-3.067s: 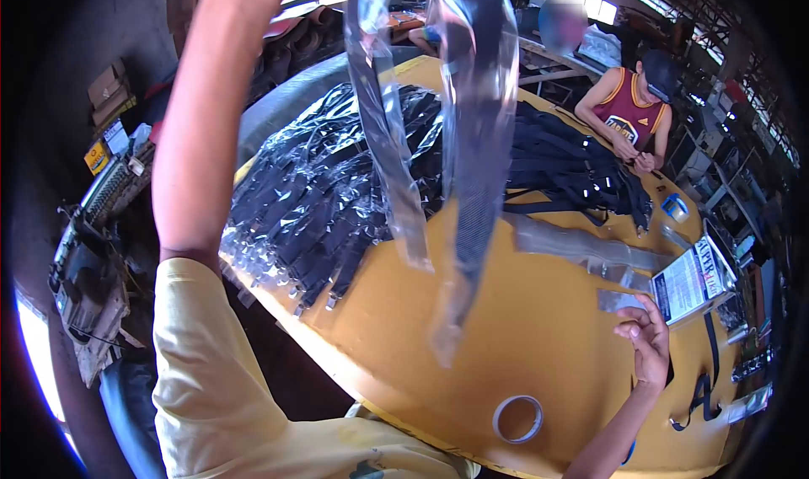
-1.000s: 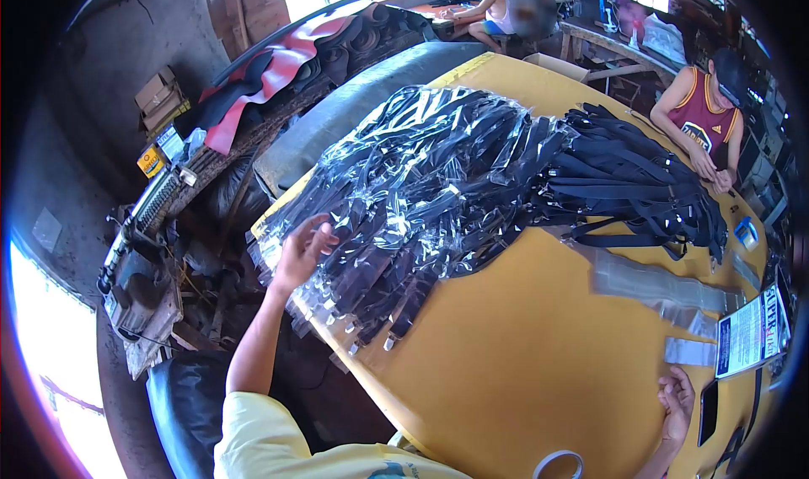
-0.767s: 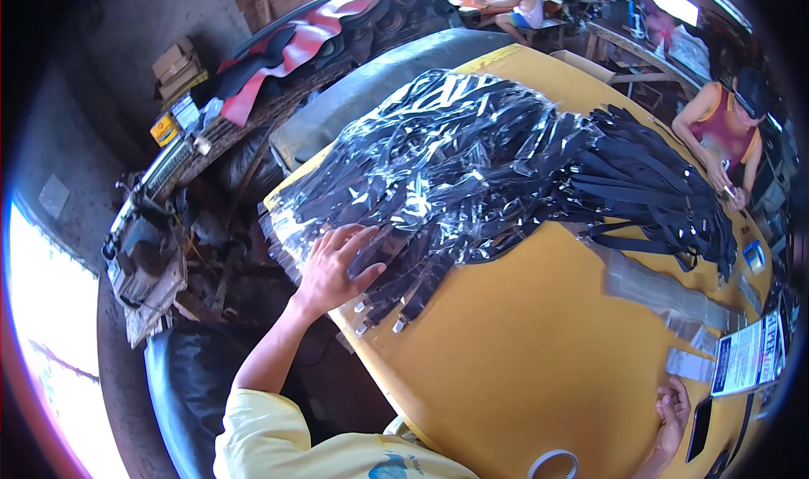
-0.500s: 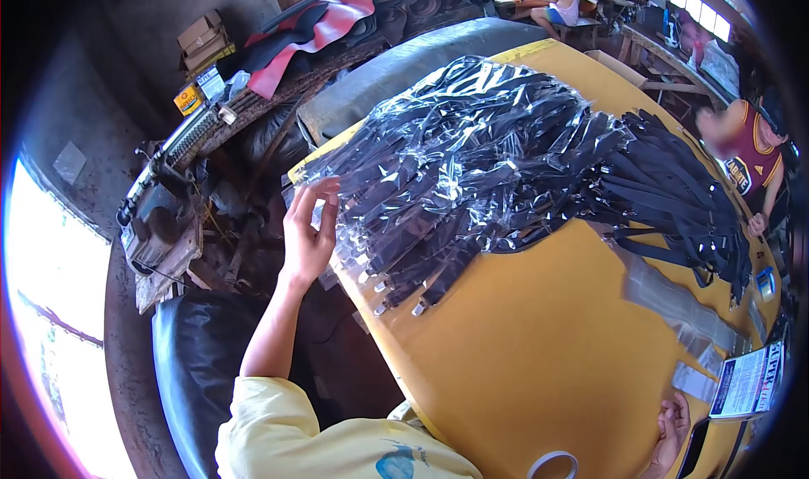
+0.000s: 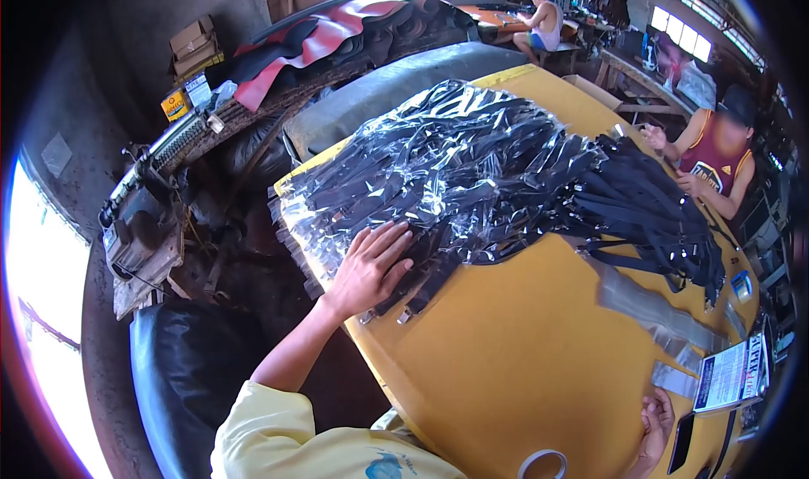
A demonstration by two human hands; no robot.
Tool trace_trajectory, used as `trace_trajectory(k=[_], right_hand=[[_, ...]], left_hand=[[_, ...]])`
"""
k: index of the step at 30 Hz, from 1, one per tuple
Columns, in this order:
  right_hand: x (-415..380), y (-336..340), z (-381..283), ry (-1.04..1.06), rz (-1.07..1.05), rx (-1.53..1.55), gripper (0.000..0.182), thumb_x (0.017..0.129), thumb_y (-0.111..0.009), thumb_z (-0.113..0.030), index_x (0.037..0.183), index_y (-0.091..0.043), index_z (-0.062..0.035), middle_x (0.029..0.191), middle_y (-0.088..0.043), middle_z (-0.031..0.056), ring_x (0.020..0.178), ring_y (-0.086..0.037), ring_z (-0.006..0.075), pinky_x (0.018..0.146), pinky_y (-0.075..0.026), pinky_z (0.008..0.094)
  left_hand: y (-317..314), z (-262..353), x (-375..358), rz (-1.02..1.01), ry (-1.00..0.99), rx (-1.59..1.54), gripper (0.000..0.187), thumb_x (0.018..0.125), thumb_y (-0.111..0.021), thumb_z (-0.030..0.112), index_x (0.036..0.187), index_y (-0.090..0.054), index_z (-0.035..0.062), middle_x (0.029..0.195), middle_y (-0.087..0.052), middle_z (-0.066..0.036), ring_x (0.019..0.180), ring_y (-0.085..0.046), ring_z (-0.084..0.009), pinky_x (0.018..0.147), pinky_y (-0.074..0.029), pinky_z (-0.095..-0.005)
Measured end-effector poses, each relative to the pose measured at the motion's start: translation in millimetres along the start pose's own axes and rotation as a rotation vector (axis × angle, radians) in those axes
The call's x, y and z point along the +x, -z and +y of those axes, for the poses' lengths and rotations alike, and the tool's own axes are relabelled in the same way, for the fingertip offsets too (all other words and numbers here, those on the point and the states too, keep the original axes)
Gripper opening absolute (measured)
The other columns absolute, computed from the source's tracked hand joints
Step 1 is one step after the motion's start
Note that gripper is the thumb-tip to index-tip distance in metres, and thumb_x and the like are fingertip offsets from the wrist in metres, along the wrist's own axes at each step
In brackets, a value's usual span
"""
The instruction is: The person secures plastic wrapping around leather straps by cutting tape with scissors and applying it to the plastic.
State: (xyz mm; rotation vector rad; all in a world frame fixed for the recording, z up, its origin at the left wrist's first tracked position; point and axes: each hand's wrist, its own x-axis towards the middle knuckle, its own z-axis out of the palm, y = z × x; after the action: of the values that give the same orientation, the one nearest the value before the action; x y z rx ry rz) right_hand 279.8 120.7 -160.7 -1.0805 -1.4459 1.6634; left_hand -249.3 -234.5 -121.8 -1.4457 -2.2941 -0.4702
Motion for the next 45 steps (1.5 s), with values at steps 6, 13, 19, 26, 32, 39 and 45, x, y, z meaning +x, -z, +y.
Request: trace_trajectory(k=[6,13,19,26,32,39,45], right_hand=[[5.4,9.6,5.3,0.033,-0.094,-0.008,0.049,0.089,-0.076,-0.011,0.133,-0.054,-0.001,0.102,-0.065,0.0057,0.071,-0.054,0.0028,0.059,-0.043,0.0129],[1.9,0.1,-3.2,0.055,-0.084,-0.151,0.044,0.089,-0.075,-0.011,0.129,-0.057,-0.0028,0.1,-0.066,0.0042,0.077,-0.057,0.0046,0.068,-0.046,0.0156],[4.8,-0.6,-0.8,0.064,-0.121,-0.172,0.042,0.087,-0.074,-0.007,0.126,-0.059,0.0002,0.099,-0.066,0.0067,0.082,-0.059,0.01,0.076,-0.049,0.0232],[7.3,2.6,5.0,0.07,-0.128,-0.16,0.045,0.084,-0.073,-0.005,0.126,-0.058,0.0019,0.1,-0.066,0.0089,0.087,-0.061,0.0134,0.078,-0.05,0.0245],[6.1,1.6,3.6,0.087,-0.127,-0.165,0.04,0.087,-0.072,-0.003,0.124,-0.059,0.0044,0.099,-0.066,0.0091,0.086,-0.061,0.0135,0.079,-0.051,0.0256],[3.5,-3.6,0.0,0.036,-0.126,-0.12,0.039,0.088,-0.07,0.0,0.125,-0.058,0.0045,0.101,-0.065,0.008,0.087,-0.061,0.0117,0.079,-0.051,0.0242],[0.4,-11.6,-6.2,0.065,-0.164,-0.164,0.038,0.089,-0.069,0.002,0.125,-0.057,0.0045,0.101,-0.065,0.0066,0.087,-0.06,0.0087,0.079,-0.051,0.0233]], left_hand=[[-17.9,-2.1,46.1,0.108,-0.062,-0.011,0.048,0.1,-0.057,0.031,0.137,-0.056,0.0015,0.144,-0.054,-0.013,0.135,-0.049,-0.0301,0.11,-0.038,-0.0431],[-47.4,-7.7,52.2,0.048,-0.039,0.015,0.051,0.101,-0.054,0.037,0.141,-0.053,0.0046,0.149,-0.049,-0.014,0.134,-0.049,-0.0314,0.111,-0.037,-0.0448],[-37.8,-4.1,51.3,0.049,0.019,-0.117,0.059,0.099,-0.059,0.032,0.148,-0.039,0.0051,0.15,-0.046,-0.019,0.132,-0.05,-0.0371,0.111,-0.038,-0.0456],[-45.7,-3.6,49.7,0.217,0.148,-0.199,0.058,0.1,-0.056,0.021,0.149,-0.035,-0.0015,0.152,-0.041,-0.025,0.137,-0.045,-0.04,0.115,-0.035,-0.045],[-59.4,-0.1,46.3,-0.11,0.084,-0.006,0.066,0.105,-0.039,0.052,0.159,-0.027,0.0167,0.165,-0.018,-0.02,0.15,-0.025,-0.0391,0.119,-0.023,-0.0548],[-64.7,-6.2,49.6,-0.193,0.14,-0.064,0.066,0.105,-0.041,0.05,0.16,-0.025,0.0169,0.166,-0.017,-0.021,0.152,-0.02,-0.0406,0.121,-0.019,-0.0541],[-65.0,-0.6,49.6,-0.175,0.121,-0.015,0.07,0.104,-0.044,0.05,0.161,-0.023,0.0145,0.166,-0.017,-0.021,0.151,-0.02,-0.0411,0.12,-0.018,-0.0562]])
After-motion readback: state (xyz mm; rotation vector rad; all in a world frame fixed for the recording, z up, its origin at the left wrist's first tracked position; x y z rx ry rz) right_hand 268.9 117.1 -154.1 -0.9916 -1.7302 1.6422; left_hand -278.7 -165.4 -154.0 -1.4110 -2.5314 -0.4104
